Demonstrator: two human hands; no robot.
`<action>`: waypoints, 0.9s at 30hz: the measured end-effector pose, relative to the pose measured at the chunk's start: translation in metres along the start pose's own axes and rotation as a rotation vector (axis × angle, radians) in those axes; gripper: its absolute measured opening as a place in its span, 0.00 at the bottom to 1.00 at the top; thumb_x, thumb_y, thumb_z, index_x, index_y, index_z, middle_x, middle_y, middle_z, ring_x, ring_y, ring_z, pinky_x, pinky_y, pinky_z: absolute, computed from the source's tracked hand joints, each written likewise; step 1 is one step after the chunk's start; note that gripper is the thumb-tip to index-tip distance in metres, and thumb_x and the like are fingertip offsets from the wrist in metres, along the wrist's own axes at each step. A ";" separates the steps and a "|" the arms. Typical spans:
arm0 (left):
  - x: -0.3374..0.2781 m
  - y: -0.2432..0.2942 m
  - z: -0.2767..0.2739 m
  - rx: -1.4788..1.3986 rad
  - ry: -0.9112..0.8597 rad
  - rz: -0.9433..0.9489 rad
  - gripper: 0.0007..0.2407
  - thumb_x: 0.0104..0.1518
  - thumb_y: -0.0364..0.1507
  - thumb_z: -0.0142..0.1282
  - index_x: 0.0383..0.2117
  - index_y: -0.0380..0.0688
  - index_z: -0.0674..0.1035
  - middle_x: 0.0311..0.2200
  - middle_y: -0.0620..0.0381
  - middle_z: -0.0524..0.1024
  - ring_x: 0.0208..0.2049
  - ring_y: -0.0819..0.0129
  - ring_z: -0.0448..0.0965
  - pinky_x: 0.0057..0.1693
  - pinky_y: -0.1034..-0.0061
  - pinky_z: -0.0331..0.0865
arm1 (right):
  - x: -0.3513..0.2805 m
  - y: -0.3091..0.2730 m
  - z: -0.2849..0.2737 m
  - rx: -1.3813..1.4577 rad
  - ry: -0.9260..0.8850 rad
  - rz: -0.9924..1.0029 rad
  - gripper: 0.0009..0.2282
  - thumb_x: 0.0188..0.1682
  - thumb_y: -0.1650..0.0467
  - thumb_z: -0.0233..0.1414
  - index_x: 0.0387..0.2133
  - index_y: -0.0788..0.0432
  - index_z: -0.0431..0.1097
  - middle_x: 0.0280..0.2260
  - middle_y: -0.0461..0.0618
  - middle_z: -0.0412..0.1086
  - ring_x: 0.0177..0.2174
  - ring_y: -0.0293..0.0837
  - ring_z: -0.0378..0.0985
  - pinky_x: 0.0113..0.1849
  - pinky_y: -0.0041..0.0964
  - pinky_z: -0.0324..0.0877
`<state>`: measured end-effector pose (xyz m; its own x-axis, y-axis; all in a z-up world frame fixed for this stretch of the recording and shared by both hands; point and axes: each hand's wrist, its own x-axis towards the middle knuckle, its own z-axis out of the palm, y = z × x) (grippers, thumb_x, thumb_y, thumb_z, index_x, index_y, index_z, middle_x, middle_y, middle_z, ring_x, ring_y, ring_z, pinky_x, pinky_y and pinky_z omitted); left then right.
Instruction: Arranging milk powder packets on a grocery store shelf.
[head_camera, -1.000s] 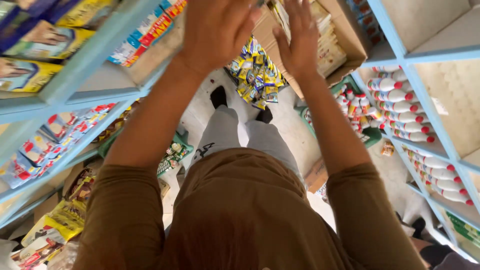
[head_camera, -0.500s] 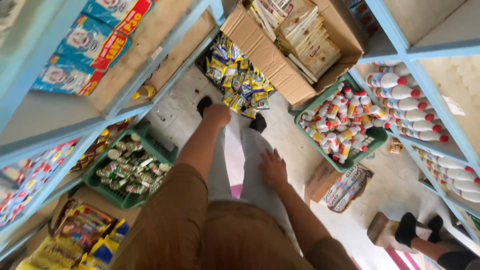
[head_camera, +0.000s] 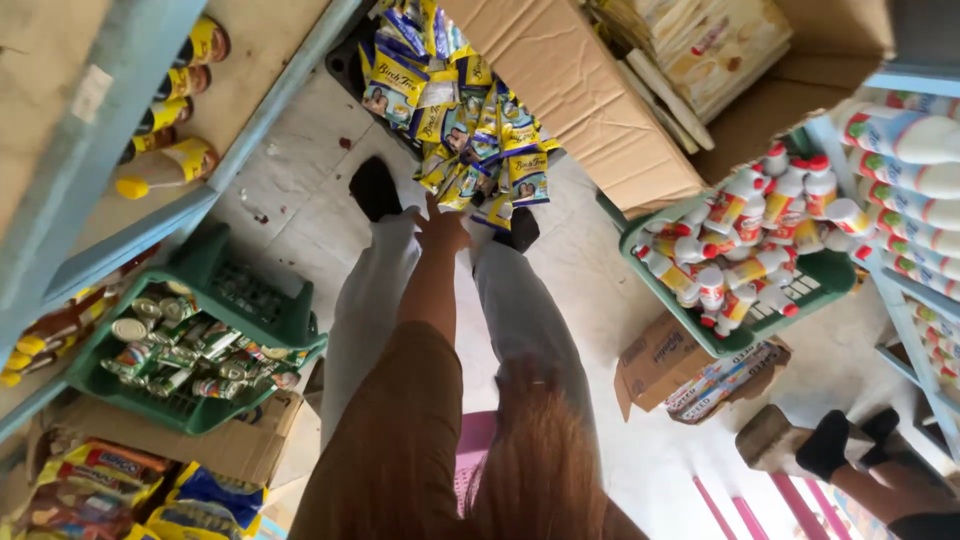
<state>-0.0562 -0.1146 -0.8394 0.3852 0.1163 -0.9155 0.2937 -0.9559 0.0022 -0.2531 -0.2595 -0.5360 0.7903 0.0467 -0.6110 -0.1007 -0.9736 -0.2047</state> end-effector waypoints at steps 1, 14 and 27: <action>0.010 -0.005 0.008 -0.083 0.035 -0.007 0.32 0.40 0.30 0.71 0.57 0.64 0.74 0.73 0.52 0.44 0.67 0.30 0.50 0.56 0.41 0.62 | -0.005 -0.009 0.001 -0.022 -0.009 -0.037 0.23 0.49 0.58 0.46 0.56 0.51 0.66 0.60 0.52 0.58 0.59 0.54 0.57 0.54 0.60 0.55; -0.097 -0.053 -0.107 -0.383 0.349 0.643 0.04 0.52 0.30 0.64 0.32 0.49 0.84 0.27 0.52 0.77 0.31 0.57 0.80 0.38 0.64 0.72 | -0.057 -0.104 0.274 -0.207 0.084 -0.313 0.13 0.60 0.64 0.41 0.44 0.58 0.70 0.37 0.55 0.72 0.33 0.50 0.77 0.29 0.45 0.75; -0.260 -0.119 -0.270 -0.184 0.264 1.009 0.09 0.48 0.21 0.60 0.34 0.47 0.83 0.32 0.54 0.75 0.33 0.54 0.78 0.39 0.63 0.73 | 0.123 -0.145 0.079 0.051 -0.734 -0.294 0.21 0.46 0.69 0.57 0.54 0.51 0.64 0.48 0.57 0.68 0.51 0.57 0.70 0.46 0.58 0.65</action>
<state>0.0452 0.0416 -0.4932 0.6963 -0.6327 -0.3389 -0.1492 -0.5895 0.7939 -0.1891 -0.0948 -0.6418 0.1900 0.4526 -0.8712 0.0088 -0.8881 -0.4595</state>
